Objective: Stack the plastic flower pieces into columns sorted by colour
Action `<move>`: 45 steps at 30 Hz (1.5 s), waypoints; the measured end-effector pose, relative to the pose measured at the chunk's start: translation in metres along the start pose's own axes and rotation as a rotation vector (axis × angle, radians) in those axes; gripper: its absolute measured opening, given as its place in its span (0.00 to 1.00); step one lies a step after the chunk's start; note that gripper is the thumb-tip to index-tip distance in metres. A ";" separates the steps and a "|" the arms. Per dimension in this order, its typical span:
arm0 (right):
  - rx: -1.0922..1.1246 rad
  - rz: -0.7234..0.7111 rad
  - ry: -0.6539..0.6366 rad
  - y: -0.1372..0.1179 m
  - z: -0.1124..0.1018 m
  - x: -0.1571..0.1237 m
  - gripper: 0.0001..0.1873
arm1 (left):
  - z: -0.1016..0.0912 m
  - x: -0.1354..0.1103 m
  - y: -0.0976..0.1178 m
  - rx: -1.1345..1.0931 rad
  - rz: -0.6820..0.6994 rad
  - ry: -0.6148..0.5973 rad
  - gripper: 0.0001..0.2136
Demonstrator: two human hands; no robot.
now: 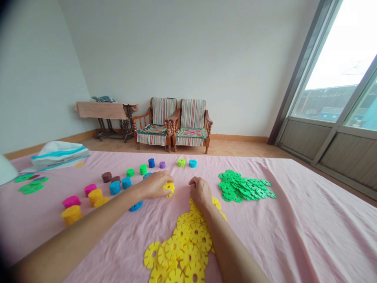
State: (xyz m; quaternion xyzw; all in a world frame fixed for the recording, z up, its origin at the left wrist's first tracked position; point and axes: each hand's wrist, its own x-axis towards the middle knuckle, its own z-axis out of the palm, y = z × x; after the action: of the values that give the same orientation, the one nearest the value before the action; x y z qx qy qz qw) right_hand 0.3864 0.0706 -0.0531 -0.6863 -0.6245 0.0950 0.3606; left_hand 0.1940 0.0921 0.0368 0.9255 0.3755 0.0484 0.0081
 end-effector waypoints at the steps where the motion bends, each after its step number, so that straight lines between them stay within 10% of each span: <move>1: 0.001 -0.001 0.000 0.000 0.000 0.000 0.14 | 0.000 0.000 0.000 -0.002 0.001 -0.001 0.06; 12: -0.007 -0.006 -0.008 0.001 0.001 0.001 0.14 | 0.000 -0.016 0.011 -0.107 0.049 0.058 0.11; 19: -0.008 0.002 0.001 0.003 0.002 0.001 0.14 | -0.001 -0.070 0.049 -0.239 0.336 -0.148 0.14; 45: -0.004 -0.018 0.009 0.001 0.001 0.000 0.14 | 0.015 -0.082 0.078 -0.163 0.203 -0.060 0.12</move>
State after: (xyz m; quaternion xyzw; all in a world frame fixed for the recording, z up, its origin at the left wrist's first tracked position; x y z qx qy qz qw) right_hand 0.3865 0.0710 -0.0546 -0.6817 -0.6292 0.0873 0.3630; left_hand 0.1912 -0.0205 0.0195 0.9561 0.2741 0.0518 0.0895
